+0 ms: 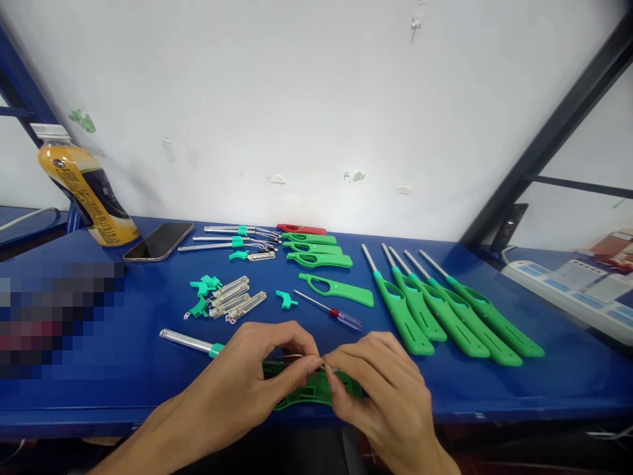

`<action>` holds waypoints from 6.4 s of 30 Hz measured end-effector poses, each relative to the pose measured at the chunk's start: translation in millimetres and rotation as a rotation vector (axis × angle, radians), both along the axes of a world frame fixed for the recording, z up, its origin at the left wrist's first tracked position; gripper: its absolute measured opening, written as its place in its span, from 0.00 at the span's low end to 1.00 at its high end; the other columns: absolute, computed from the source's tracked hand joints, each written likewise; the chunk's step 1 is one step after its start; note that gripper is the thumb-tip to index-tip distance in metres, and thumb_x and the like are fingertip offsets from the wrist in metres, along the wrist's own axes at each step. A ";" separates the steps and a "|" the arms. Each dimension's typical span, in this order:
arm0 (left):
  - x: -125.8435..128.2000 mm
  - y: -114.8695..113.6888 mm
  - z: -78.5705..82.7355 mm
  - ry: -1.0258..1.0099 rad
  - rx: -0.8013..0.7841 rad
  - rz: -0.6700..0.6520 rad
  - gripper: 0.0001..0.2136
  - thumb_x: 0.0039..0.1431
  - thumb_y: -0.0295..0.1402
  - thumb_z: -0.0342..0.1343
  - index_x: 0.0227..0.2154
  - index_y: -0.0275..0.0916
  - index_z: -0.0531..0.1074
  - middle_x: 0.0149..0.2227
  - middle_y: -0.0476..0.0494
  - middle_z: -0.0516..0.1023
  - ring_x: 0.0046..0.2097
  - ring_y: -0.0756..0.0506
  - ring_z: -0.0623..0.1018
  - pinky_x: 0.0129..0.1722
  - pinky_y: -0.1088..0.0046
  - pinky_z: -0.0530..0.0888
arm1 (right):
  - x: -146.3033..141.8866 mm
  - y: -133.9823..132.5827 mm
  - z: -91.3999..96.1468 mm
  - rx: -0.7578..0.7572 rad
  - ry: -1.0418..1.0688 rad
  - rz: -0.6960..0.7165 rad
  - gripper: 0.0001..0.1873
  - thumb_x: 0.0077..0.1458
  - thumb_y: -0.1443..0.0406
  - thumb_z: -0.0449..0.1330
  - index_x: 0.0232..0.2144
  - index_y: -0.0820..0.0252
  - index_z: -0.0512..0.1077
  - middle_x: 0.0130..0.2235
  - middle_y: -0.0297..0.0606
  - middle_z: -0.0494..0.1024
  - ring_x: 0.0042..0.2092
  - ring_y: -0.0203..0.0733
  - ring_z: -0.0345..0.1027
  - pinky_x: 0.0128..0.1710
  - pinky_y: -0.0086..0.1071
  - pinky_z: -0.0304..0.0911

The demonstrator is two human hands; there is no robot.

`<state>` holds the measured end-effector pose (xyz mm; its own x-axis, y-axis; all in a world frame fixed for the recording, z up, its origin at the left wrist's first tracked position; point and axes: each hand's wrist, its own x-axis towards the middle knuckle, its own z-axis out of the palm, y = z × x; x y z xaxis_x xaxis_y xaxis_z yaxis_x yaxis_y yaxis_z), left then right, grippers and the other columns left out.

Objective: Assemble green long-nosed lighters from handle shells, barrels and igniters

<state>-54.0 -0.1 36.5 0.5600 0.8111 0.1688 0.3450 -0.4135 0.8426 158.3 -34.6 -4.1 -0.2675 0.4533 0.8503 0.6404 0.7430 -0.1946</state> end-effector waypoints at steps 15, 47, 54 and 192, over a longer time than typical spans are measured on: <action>1.3 0.0 0.3 0.015 0.031 0.011 0.10 0.71 0.36 0.57 0.33 0.42 0.79 0.31 0.54 0.81 0.32 0.51 0.77 0.33 0.79 0.71 | -0.5 1.1 -0.1 0.036 -0.035 -0.016 0.09 0.64 0.75 0.65 0.40 0.57 0.75 0.33 0.32 0.83 0.31 0.35 0.73 0.35 0.36 0.66; 2.0 2.5 -2.3 0.009 0.050 0.029 0.10 0.71 0.35 0.57 0.34 0.42 0.79 0.31 0.54 0.81 0.33 0.51 0.76 0.34 0.77 0.71 | 1.3 -0.4 1.9 -0.003 -0.014 -0.020 0.09 0.63 0.75 0.66 0.42 0.57 0.78 0.34 0.31 0.84 0.32 0.36 0.73 0.36 0.37 0.67; 2.0 1.7 -2.2 0.014 0.049 0.027 0.09 0.71 0.35 0.57 0.34 0.42 0.79 0.30 0.54 0.79 0.31 0.52 0.74 0.32 0.77 0.69 | 4.8 -0.4 7.3 -0.148 0.074 0.076 0.07 0.64 0.73 0.66 0.40 0.56 0.78 0.36 0.28 0.85 0.35 0.33 0.77 0.39 0.34 0.68; 3.8 3.2 -14.5 -0.065 0.408 0.030 0.06 0.72 0.27 0.59 0.38 0.43 0.76 0.34 0.58 0.81 0.34 0.55 0.79 0.38 0.86 0.72 | 8.4 -1.9 8.2 -0.531 0.291 0.066 0.06 0.70 0.64 0.64 0.39 0.48 0.81 0.36 0.26 0.83 0.37 0.31 0.79 0.38 0.22 0.70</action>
